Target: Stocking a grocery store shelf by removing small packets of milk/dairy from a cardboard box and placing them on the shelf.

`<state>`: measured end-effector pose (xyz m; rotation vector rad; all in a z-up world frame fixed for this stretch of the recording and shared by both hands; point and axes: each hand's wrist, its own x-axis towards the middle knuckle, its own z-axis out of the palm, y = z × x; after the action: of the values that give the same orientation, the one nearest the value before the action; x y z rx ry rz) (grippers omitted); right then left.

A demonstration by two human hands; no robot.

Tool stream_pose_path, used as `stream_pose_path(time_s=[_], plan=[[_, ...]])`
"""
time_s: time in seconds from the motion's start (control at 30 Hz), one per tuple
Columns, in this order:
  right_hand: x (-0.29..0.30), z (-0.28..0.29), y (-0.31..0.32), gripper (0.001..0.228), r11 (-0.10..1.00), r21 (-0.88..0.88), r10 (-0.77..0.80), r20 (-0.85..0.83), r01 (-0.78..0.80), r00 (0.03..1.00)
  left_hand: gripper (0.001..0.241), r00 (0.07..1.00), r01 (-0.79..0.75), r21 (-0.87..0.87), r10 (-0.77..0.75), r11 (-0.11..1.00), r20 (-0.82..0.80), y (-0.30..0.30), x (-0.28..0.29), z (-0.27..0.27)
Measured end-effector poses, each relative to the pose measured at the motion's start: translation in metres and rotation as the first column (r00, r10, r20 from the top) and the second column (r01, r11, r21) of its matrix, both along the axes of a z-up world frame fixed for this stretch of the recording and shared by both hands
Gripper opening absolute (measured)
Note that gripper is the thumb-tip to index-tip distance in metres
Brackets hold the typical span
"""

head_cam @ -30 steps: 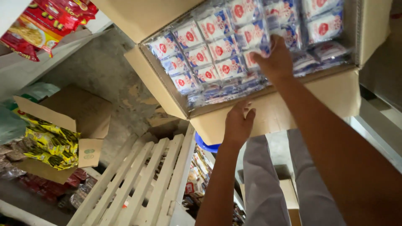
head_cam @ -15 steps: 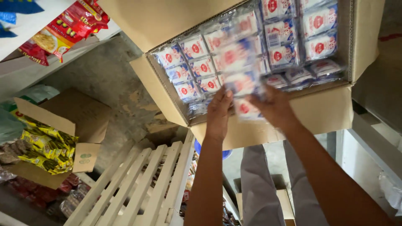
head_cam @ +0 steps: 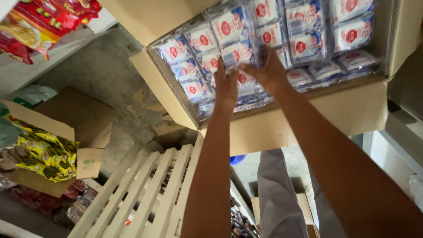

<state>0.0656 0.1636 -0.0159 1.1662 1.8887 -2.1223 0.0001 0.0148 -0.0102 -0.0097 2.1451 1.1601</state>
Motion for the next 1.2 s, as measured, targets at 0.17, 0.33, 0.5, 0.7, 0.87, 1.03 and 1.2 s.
stream_pose_path(time_s=[0.17, 0.33, 0.5, 0.7, 0.87, 1.03, 1.2], plan=[[-0.030, 0.071, -0.005, 0.073, 0.941, 0.229, 0.138, 0.414, -0.250, 0.900, 0.064, 0.892, -0.362, 0.161, 0.290, 0.918, 0.347, -0.005, 0.009, -0.013], [-0.012, 0.070, -0.040, 0.060, 0.933, 0.305, 0.071, 0.365, -0.191, 0.928, 0.071, 0.760, -0.447, 0.024, 0.365, 0.894, 0.538, -0.023, 0.011, 0.013], [0.032, 0.062, -0.030, 0.064, 0.853, 0.384, 0.230, 0.328, -0.352, 0.916, 0.068, 0.651, -0.413, -0.160, 0.413, 0.897, 0.636, -0.021, 0.007, 0.084], [0.076, 0.156, -0.006, 0.078, 0.997, -0.056, 0.052, 0.063, -0.049, 0.997, 0.073, 0.639, -0.583, 0.227, 0.267, 0.780, 0.721, -0.021, 0.026, 0.121], [0.087, 0.245, -0.001, 0.079, 0.962, 0.266, 0.045, 0.059, -0.059, 0.997, 0.061, 0.661, -0.606, 0.284, 0.272, 0.743, 0.699, 0.027, 0.070, 0.155], [0.101, 0.298, 0.015, 0.079, 0.886, 0.462, -0.033, 0.117, -0.025, 0.993, 0.058, 0.653, -0.639, 0.220, 0.370, 0.737, 0.661, 0.042, 0.085, 0.215], [0.134, 0.342, 0.032, 0.073, 0.931, 0.331, 0.127, 0.107, -0.155, 0.986, 0.059, 0.791, -0.464, 0.456, 0.124, 0.760, 0.599, 0.029, 0.093, 0.251]])
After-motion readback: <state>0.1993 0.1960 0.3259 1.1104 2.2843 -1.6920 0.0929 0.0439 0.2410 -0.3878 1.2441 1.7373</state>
